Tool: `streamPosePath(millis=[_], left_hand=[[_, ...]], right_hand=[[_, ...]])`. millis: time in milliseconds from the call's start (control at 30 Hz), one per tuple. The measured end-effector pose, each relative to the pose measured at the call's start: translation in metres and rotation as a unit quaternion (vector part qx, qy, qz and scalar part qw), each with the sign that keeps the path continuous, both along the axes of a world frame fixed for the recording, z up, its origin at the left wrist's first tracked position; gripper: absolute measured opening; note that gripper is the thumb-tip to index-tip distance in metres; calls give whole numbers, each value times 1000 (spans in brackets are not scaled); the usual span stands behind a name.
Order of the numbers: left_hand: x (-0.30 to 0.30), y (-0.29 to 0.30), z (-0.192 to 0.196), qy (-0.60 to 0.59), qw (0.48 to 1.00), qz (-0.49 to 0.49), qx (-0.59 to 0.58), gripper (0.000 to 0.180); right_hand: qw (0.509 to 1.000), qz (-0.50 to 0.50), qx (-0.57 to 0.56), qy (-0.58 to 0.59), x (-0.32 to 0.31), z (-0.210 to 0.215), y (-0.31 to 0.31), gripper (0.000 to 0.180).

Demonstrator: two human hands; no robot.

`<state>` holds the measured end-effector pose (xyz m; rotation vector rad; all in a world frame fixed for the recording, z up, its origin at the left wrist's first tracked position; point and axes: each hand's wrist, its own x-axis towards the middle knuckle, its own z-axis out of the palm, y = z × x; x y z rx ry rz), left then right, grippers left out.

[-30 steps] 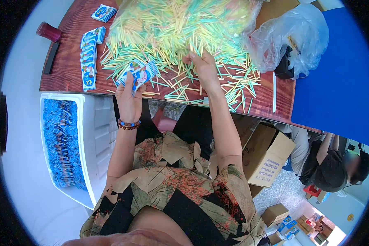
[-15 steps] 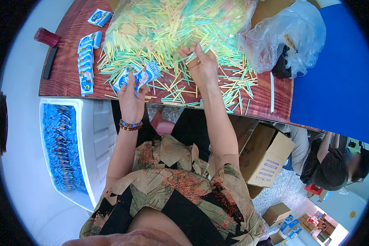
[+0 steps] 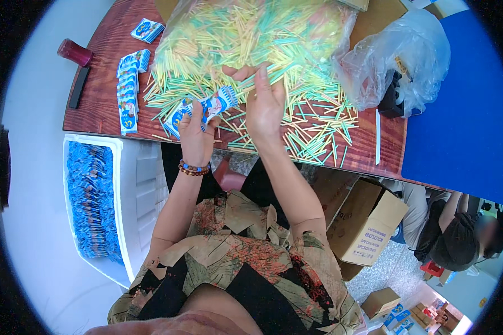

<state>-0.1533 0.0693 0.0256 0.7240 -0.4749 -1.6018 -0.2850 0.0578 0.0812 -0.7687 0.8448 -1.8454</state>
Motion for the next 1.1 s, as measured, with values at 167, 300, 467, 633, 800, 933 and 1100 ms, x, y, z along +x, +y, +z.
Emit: streamPosePath(millis=[167, 300, 467, 633, 800, 933, 1100], left_hand=[[-7, 4, 0, 7, 1000, 7, 5, 18], [-8, 3, -6, 4, 1000, 30, 4, 17], [-15, 4, 12, 28, 998, 58, -4, 16], [-16, -7, 6, 34, 997, 67, -2, 16], [-15, -13, 1, 36, 997, 67, -28, 13], [-18, -11, -2, 47, 996, 80, -16, 13], [-23, -12, 9, 93, 994, 65, -8, 17]], right_hand=[[994, -55, -74, -59, 19, -7, 0, 28], [998, -51, -26, -25, 32, -10, 6, 31], [995, -54, -5, 83, 33, -6, 6, 33], [991, -25, -57, 115, 19, -2, -3, 34], [996, -11, -47, 69, 28, -4, -3, 34], [996, -28, -52, 70, 39, -5, 0, 34], [995, -10, -27, 91, 35, -18, 1, 33]])
